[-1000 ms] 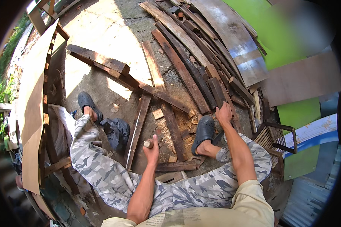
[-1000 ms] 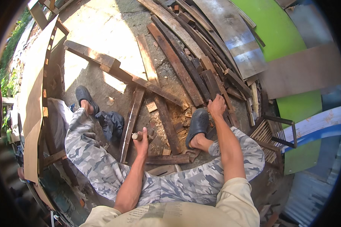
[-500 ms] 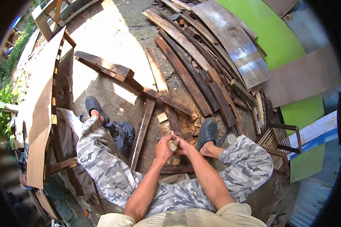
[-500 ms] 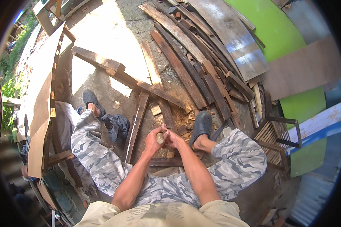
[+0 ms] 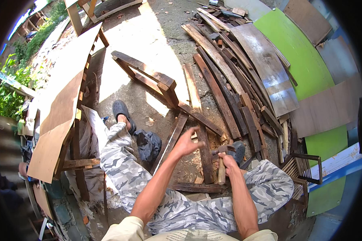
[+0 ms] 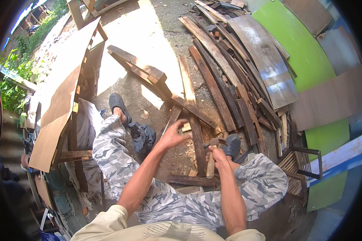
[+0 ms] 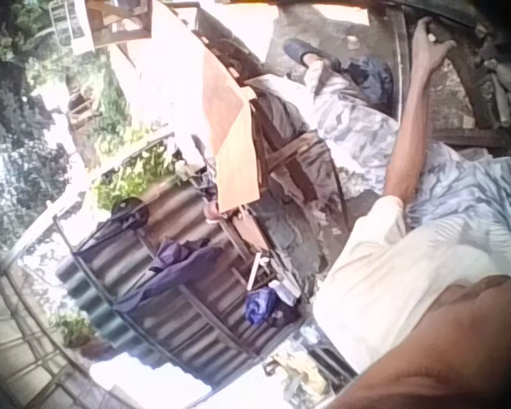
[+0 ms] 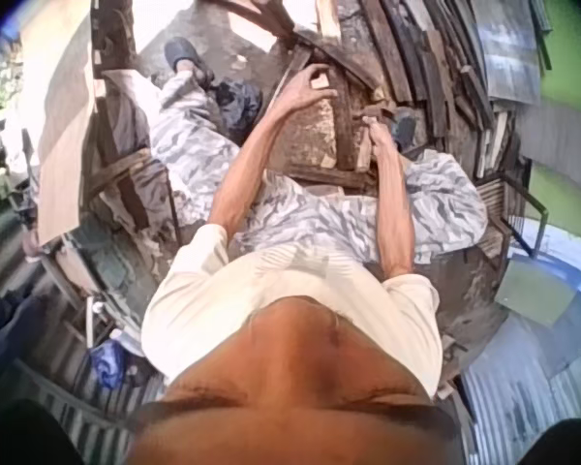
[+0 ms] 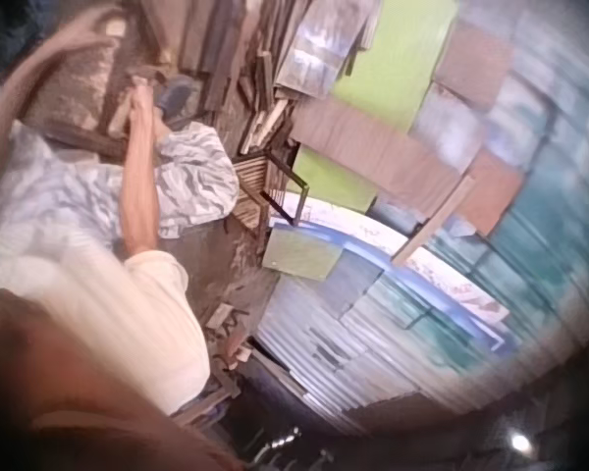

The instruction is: The person assembles a rectangular wooden frame on the ground using a hammer and nails. They position the frame pieces, hammer nails to join them, and repeatedly measure the frame with a tape measure to check alignment.

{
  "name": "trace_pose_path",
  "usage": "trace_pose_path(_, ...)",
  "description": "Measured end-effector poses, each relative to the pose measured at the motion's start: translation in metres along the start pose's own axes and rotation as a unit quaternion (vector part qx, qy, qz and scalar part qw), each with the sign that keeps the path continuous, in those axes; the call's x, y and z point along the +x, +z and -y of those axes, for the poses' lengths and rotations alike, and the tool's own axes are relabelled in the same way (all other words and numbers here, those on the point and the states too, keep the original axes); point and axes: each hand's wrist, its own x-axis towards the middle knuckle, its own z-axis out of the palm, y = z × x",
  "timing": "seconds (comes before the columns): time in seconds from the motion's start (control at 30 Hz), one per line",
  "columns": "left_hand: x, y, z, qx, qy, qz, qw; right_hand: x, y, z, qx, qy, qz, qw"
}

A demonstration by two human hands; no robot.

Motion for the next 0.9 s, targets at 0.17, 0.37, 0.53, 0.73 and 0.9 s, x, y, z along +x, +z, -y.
trace_pose_path(0.17, 0.103, -0.104, -0.026, -0.210, -0.149, -0.411, 0.875, -0.124, 0.002, 0.021, -0.084, -0.066, 0.009, 0.994)
trace_pose_path(0.37, 0.187, -0.163, -0.012, -0.107, -0.272, -0.420, 0.859, -0.153, 0.003, 0.011, -0.113, -0.067, 0.016, 0.991)
trace_pose_path(0.53, 0.175, -0.163, 0.001, -0.083, -0.224, -0.354, 0.904, -0.116, 0.011, -0.011, -0.153, -0.094, -0.027, 0.983)
trace_pose_path(0.73, 0.110, -0.161, 0.086, -0.184, -0.137, -0.415, 0.881, -0.115, 0.032, -0.002, -0.199, -0.105, -0.003, 0.974)
trace_pose_path(0.9, 0.057, -0.168, 0.175, -0.230, -0.188, -0.409, 0.863, -0.108, 0.045, -0.009, -0.201, -0.118, 0.034, 0.972)
